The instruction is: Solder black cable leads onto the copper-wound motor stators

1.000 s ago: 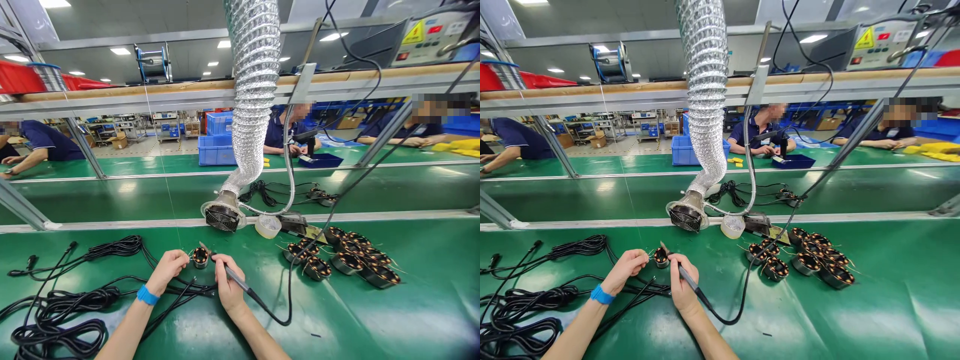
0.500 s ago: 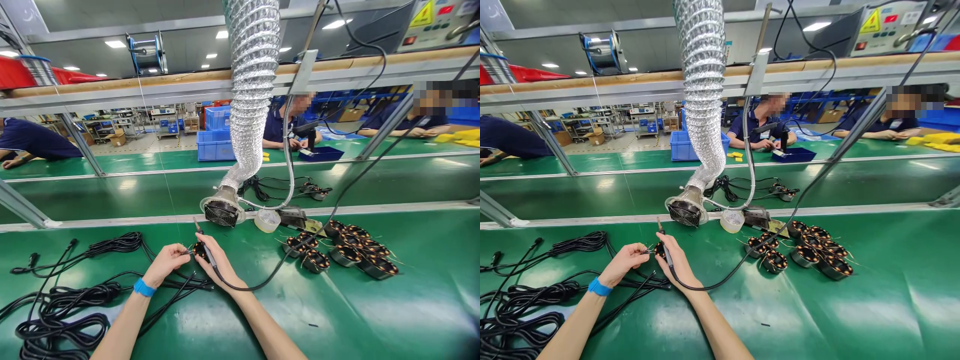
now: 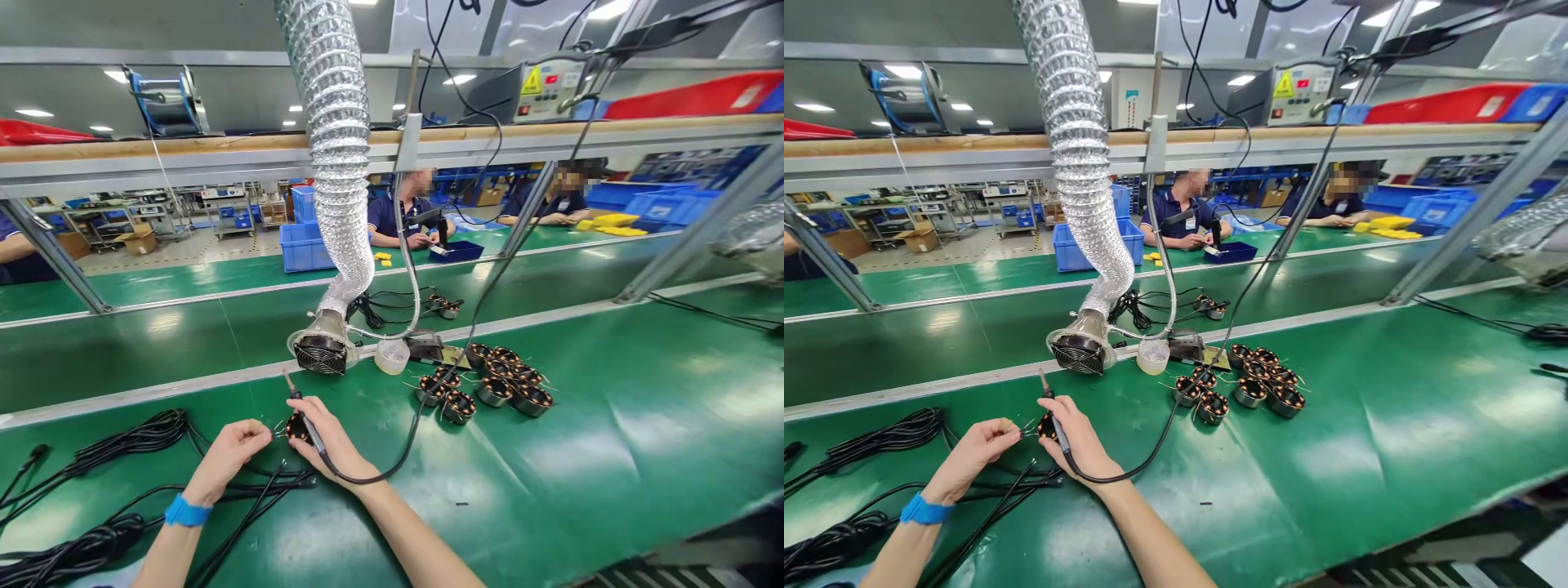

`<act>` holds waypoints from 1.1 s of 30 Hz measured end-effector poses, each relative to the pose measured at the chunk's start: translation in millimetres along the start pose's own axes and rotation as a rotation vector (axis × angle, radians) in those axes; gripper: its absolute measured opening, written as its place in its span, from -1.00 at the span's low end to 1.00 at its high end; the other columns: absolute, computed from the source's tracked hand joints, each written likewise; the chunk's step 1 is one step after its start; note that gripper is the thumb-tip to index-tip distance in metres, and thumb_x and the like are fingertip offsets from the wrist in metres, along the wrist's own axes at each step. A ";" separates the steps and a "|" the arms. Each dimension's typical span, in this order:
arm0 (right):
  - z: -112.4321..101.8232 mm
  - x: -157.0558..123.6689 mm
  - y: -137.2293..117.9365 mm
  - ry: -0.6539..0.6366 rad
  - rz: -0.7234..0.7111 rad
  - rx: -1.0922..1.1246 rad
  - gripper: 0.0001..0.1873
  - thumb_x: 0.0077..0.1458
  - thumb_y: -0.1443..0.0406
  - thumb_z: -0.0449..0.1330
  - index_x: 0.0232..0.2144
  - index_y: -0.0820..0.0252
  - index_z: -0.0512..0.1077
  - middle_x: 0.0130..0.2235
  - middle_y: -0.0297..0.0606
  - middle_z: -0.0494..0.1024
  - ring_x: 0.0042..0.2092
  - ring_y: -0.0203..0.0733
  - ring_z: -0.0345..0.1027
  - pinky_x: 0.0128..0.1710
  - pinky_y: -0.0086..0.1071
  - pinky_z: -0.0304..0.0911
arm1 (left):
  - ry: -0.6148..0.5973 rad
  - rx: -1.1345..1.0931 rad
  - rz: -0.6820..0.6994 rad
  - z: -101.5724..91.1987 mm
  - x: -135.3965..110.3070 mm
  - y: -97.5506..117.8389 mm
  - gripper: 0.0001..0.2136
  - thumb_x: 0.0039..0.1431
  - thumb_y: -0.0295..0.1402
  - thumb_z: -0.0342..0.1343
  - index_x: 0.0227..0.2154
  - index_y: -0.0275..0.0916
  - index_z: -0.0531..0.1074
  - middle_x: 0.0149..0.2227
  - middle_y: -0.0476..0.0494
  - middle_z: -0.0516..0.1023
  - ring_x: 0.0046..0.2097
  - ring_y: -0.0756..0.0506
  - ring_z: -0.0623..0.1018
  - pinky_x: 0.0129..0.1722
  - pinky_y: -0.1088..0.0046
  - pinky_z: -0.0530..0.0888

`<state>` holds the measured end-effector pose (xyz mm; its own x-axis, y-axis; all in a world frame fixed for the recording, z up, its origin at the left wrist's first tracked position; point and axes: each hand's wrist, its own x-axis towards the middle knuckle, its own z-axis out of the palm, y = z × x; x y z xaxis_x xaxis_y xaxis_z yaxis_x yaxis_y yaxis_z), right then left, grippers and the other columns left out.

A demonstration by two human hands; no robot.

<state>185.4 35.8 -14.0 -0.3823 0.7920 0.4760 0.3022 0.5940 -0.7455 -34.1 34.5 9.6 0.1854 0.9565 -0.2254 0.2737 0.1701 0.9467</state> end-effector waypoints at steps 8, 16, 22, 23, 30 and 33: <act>-1.8 -0.5 -2.8 -0.001 0.000 -0.066 -0.26 0.03 0.48 0.29 0.22 -0.02 0.20 0.08 -0.19 0.35 -0.02 -0.13 0.38 0.00 -0.28 0.31 | 0.074 -0.053 0.035 16.9 8.5 -1.9 -0.58 -0.20 0.01 0.38 -0.47 -0.29 0.56 -0.41 -0.11 0.58 -0.30 -0.11 0.46 -0.20 0.38 0.36; 4.1 -2.3 2.8 0.031 -0.042 -0.145 -0.26 0.06 0.47 0.31 0.24 0.00 0.20 0.10 -0.12 0.35 0.07 -0.04 0.35 0.08 -0.15 0.32 | 0.066 -0.058 0.002 14.9 4.5 2.3 -0.56 -0.14 0.06 0.33 -0.50 -0.29 0.51 -0.59 0.04 0.37 -0.55 0.04 0.24 -0.53 0.50 0.13; 15.4 -1.3 6.2 0.078 -0.120 -0.082 -0.34 0.15 0.53 0.16 0.24 0.00 0.19 0.08 -0.11 0.34 -0.01 -0.11 0.42 0.03 -0.19 0.40 | 0.089 -0.155 -0.034 10.2 7.4 -5.0 -0.54 -0.14 0.07 0.30 -0.56 -0.29 0.41 -0.63 0.10 0.26 -0.61 0.11 0.07 -0.58 0.49 -0.09; 17.7 -1.1 5.9 0.088 -0.134 -0.070 -0.35 0.16 0.53 0.14 0.24 -0.01 0.19 0.08 -0.11 0.33 -0.02 -0.13 0.43 0.02 -0.21 0.41 | 0.115 -0.146 -0.033 11.3 7.7 -5.4 -0.55 -0.14 0.06 0.30 -0.58 -0.28 0.40 -0.64 0.11 0.25 -0.61 0.11 0.07 -0.58 0.49 -0.08; 28.3 -0.5 -1.3 0.119 -0.184 -0.002 -0.41 0.22 0.54 0.01 0.24 0.02 0.19 0.07 -0.10 0.31 -0.10 -0.24 0.47 0.01 -0.28 0.42 | 0.265 -0.076 0.103 25.0 6.6 -6.0 -0.63 -0.09 -0.01 0.28 -0.56 -0.29 0.52 -0.51 -0.07 0.51 -0.41 -0.05 0.39 -0.37 0.44 0.28; 29.8 -0.1 -1.9 0.125 -0.197 -0.008 -0.41 0.23 0.53 0.00 0.24 0.02 0.19 0.07 -0.10 0.31 -0.08 -0.23 0.46 -0.01 -0.29 0.42 | 0.260 -0.038 0.130 26.5 6.4 -7.2 -0.62 -0.03 0.00 0.25 -0.54 -0.29 0.56 -0.48 -0.11 0.55 -0.35 -0.10 0.43 -0.32 0.40 0.31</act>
<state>158.9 30.4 -26.6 -0.3242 0.6713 0.6665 0.2396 0.7399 -0.6286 -9.8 33.1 -4.7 -0.0325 0.9987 -0.0398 0.2273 0.0461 0.9727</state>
